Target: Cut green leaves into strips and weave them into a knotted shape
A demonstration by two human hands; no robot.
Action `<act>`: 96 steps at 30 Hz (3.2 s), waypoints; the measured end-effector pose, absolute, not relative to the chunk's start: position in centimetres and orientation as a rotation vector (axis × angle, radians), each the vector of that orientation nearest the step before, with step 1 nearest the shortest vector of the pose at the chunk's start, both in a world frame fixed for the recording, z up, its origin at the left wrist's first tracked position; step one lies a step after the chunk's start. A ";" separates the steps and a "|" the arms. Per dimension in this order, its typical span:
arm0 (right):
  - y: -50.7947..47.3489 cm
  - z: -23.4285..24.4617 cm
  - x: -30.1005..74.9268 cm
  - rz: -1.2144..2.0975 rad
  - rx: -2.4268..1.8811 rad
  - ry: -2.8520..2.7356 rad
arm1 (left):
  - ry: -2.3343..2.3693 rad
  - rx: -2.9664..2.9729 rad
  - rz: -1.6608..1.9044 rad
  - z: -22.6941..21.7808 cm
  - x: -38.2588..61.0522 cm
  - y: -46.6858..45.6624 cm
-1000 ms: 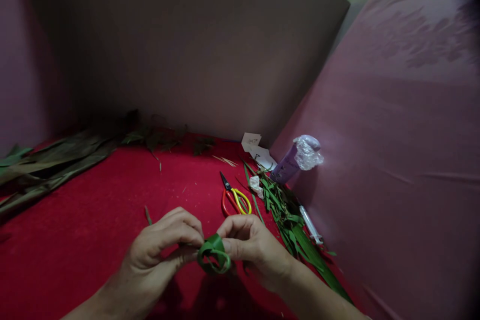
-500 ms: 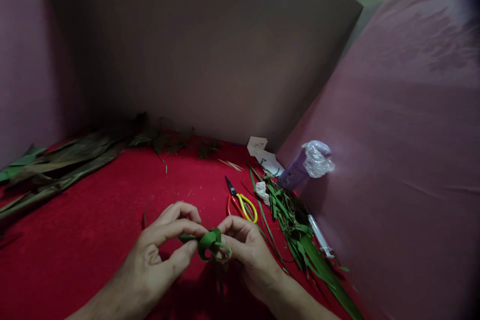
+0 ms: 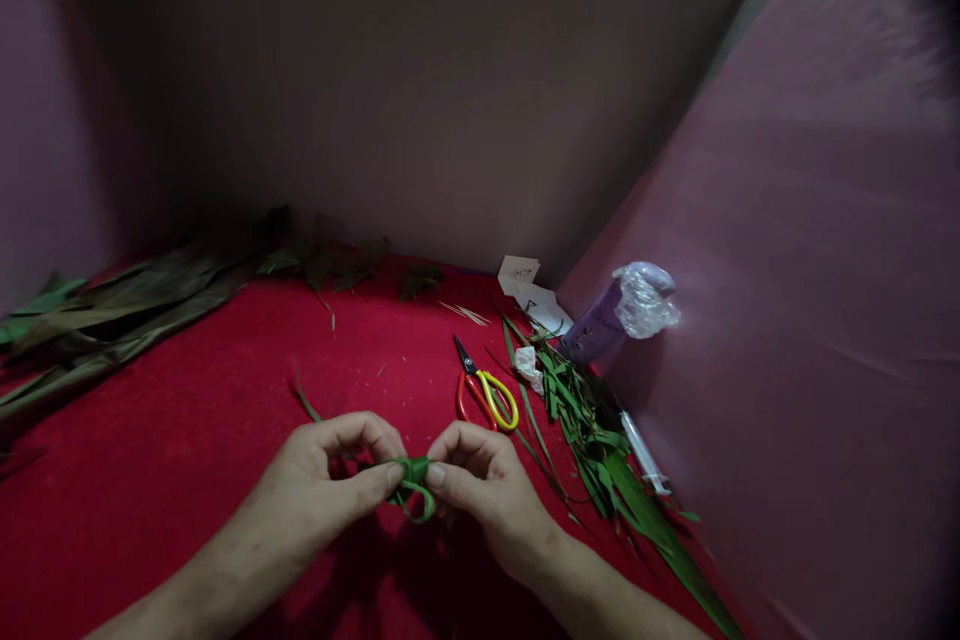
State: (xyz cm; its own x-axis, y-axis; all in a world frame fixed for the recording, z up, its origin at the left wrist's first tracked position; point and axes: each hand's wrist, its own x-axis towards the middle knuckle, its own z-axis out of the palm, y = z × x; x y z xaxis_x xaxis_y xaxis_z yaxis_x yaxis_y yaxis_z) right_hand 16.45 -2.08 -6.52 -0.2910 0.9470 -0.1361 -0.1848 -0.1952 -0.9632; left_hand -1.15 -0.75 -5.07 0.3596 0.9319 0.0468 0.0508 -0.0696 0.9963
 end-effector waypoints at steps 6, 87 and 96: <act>-2.5 -6.5 16.5 1.224 -1.158 -1.513 | 1.172 1.600 0.909 -5.0 -0.8 -1.6; -2.1 -5.5 16.3 0.728 -1.264 -1.735 | 0.799 0.927 0.827 -5.6 -0.2 -0.7; -1.3 -5.5 16.6 1.144 -1.220 -1.515 | 0.963 0.976 0.814 -5.5 -0.3 -0.8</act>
